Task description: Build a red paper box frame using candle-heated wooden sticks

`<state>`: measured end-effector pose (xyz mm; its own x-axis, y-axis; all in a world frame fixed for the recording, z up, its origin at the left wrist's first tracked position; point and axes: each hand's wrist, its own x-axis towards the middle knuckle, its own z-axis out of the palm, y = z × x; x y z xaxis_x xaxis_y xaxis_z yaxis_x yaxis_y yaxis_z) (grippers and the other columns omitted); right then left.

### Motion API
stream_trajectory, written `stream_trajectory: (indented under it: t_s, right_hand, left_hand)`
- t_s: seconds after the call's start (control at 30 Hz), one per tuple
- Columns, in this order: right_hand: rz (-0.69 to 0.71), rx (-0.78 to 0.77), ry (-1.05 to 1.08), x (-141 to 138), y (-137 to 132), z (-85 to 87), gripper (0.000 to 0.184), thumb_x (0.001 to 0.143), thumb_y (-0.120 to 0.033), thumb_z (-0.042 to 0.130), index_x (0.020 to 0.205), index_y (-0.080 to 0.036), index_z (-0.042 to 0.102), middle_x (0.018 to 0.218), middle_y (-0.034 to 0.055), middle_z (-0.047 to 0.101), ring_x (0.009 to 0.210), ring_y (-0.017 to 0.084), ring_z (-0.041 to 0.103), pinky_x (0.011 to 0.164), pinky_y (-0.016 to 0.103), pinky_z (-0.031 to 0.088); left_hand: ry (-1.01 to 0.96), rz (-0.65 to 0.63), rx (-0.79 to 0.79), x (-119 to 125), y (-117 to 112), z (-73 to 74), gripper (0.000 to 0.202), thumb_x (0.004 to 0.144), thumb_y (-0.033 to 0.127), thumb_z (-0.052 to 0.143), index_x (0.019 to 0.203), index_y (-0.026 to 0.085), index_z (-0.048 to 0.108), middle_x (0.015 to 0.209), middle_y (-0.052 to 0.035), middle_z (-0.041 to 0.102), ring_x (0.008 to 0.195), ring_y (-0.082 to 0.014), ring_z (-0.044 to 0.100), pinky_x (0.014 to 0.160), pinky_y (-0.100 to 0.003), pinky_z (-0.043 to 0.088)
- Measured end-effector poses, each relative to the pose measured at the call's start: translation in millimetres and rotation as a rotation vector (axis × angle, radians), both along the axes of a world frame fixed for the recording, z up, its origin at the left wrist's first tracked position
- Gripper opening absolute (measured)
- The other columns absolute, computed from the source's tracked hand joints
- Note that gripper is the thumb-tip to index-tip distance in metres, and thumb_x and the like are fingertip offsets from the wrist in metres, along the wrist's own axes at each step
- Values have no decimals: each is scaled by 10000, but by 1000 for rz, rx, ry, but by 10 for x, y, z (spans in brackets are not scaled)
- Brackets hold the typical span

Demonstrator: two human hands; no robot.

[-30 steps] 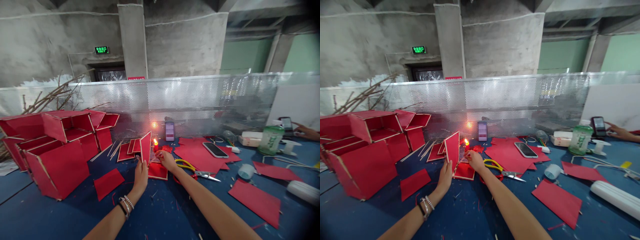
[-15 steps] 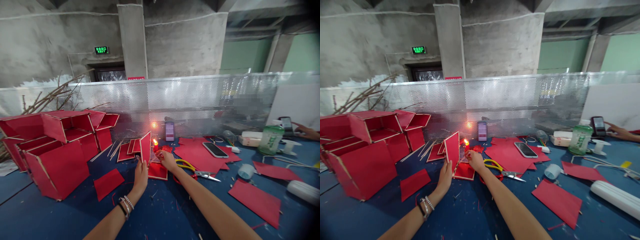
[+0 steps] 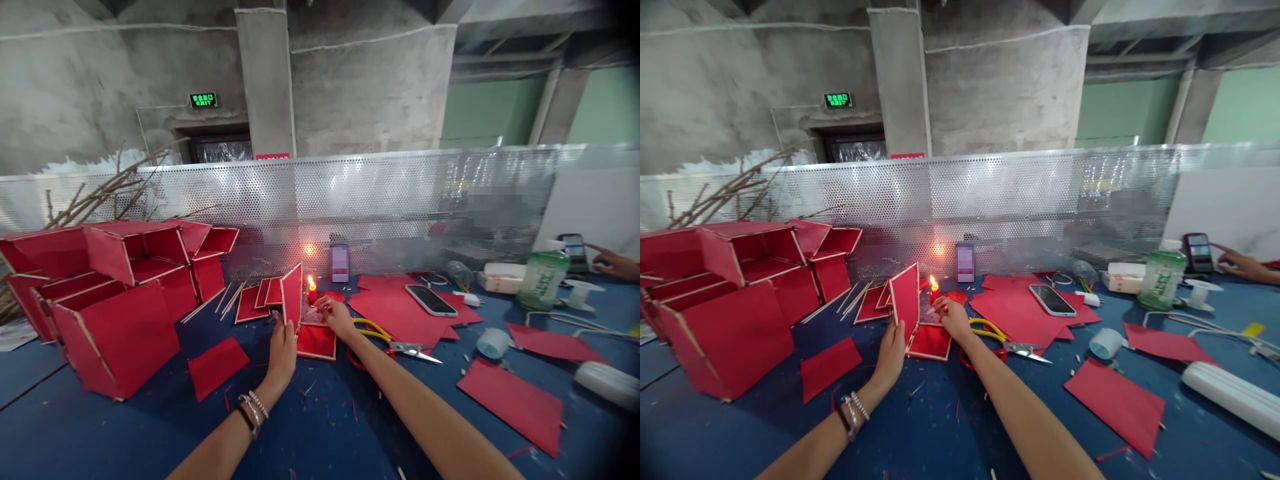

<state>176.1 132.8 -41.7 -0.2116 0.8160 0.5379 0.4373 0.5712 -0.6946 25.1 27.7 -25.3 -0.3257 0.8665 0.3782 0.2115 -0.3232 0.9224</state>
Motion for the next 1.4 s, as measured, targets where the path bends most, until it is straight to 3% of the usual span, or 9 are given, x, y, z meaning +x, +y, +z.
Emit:
stream_trajectory:
  t_s: [0.33,0.47,0.9,1.1,1.23,1.4]
  right_hand:
    - [138,-28,41,-35,-25,18,194,838,-234,444,901,-193,623,808,24,681,668,137,624,652,260,479]
    - [141,-72,24,-49,-16,-1,223,865,-273,416,900,-188,618,776,28,675,634,134,614,628,255,479]
    - [224,-100,35,-43,-50,21,327,871,-428,408,885,-172,610,774,43,678,629,141,613,621,264,473]
    - [268,-223,225,-38,-6,20,392,850,-509,381,868,-178,590,700,17,632,562,119,587,507,220,427]
    - [189,-330,384,-5,64,15,406,792,-561,424,880,-186,552,639,-18,597,461,94,527,424,196,368]
    - [178,-397,406,7,79,15,364,766,-534,468,849,-185,529,639,-21,606,455,89,529,425,192,367]
  left_hand:
    - [-37,-3,-34,24,-42,47,391,878,293,363,1203,144,522,1268,-114,556,1165,-203,513,951,-310,423]
    - [-21,-2,-16,25,-41,59,370,871,289,377,1171,143,537,1218,-110,588,1152,-199,520,961,-302,412]
    - [-18,22,-26,11,1,-10,414,875,331,397,1229,140,495,1317,-125,510,1201,-186,480,989,-284,378]
    - [-16,44,-7,5,-2,-5,388,863,324,417,1184,141,535,1279,-123,546,1192,-207,490,1006,-304,364]
    - [2,51,8,-10,18,-33,378,859,325,413,1157,141,555,1248,-122,568,1186,-212,491,1040,-327,324]
    - [7,35,-4,-16,47,-71,396,868,326,391,1186,135,530,1282,-131,539,1217,-207,461,1063,-340,290]
